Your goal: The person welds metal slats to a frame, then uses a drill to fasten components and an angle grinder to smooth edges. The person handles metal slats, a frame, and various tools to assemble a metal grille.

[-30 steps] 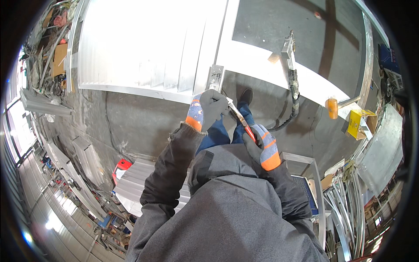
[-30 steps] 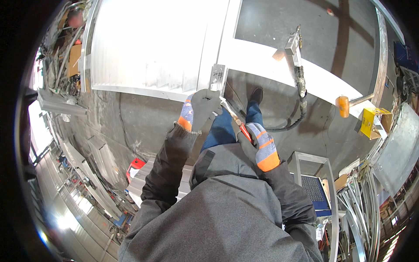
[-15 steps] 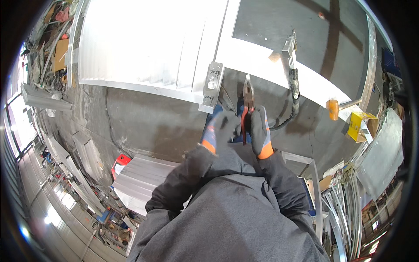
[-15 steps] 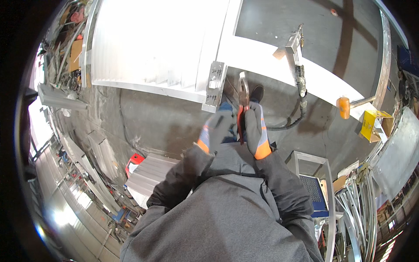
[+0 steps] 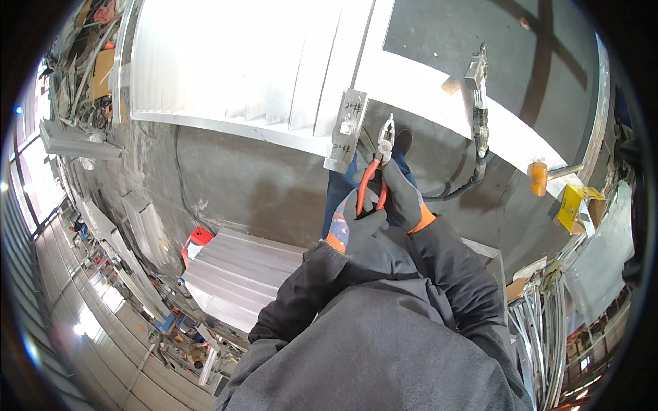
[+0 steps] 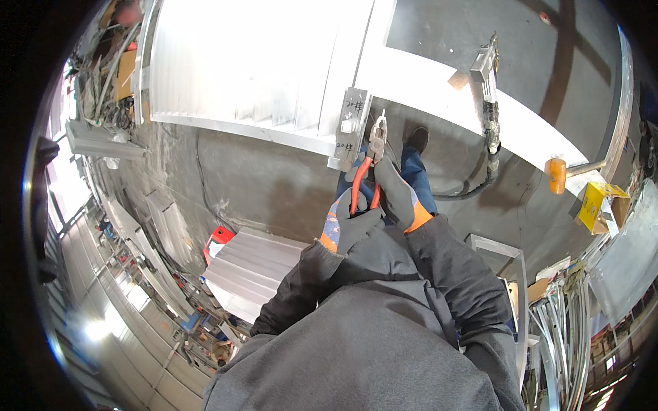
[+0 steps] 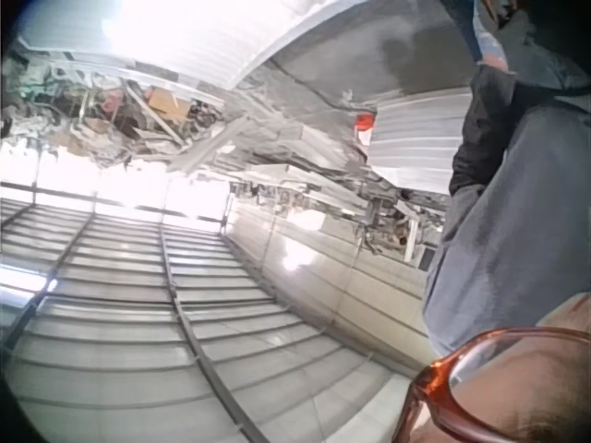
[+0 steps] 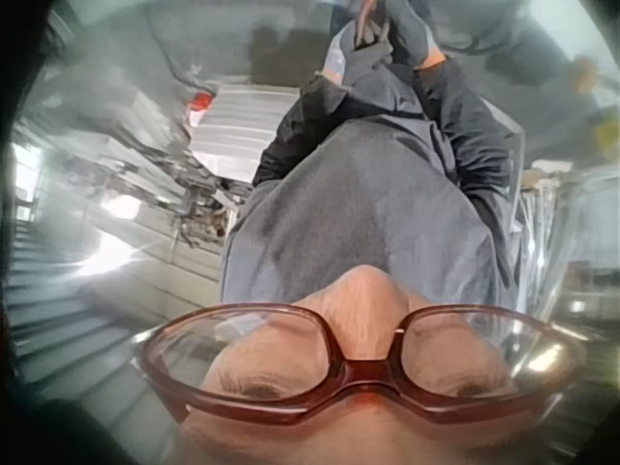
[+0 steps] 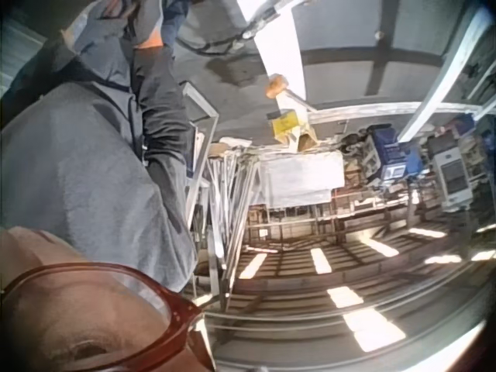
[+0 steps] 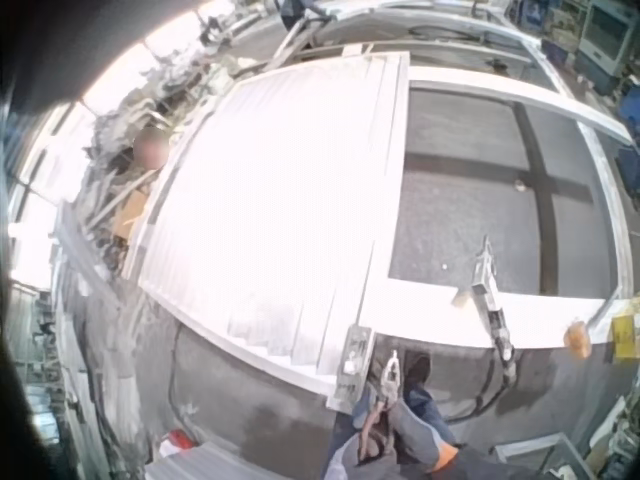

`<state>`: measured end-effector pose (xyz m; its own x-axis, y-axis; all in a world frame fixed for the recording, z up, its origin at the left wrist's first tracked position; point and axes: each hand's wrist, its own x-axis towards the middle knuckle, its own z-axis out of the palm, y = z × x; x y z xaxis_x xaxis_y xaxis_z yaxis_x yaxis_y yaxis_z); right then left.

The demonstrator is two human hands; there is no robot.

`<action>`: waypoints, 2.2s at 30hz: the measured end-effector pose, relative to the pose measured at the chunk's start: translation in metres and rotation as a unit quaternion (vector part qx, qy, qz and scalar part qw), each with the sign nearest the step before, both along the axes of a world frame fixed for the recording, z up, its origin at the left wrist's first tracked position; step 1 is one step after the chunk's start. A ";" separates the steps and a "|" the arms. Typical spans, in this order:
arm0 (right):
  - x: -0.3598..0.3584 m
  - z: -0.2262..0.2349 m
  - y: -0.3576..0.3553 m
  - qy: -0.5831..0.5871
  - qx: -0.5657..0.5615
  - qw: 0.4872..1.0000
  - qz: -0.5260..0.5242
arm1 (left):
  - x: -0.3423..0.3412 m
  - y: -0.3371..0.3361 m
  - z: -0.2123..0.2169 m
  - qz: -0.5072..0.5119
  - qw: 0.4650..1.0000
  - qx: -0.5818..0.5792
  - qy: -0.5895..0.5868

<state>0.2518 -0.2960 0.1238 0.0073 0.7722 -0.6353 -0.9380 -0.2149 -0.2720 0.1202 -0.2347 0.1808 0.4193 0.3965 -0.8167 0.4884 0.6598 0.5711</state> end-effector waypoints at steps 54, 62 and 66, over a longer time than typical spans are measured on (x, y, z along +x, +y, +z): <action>0.029 -0.161 0.108 -0.372 -0.204 0.896 -0.128 | -0.002 0.114 -0.134 0.005 0.992 -0.125 0.010; 0.034 -0.156 0.119 -0.371 -0.193 0.903 -0.101 | -0.004 0.102 -0.144 -0.106 0.992 0.061 0.018; 0.035 -0.154 0.122 -0.361 -0.188 0.905 -0.126 | -0.003 0.101 -0.145 -0.034 0.998 -0.050 0.029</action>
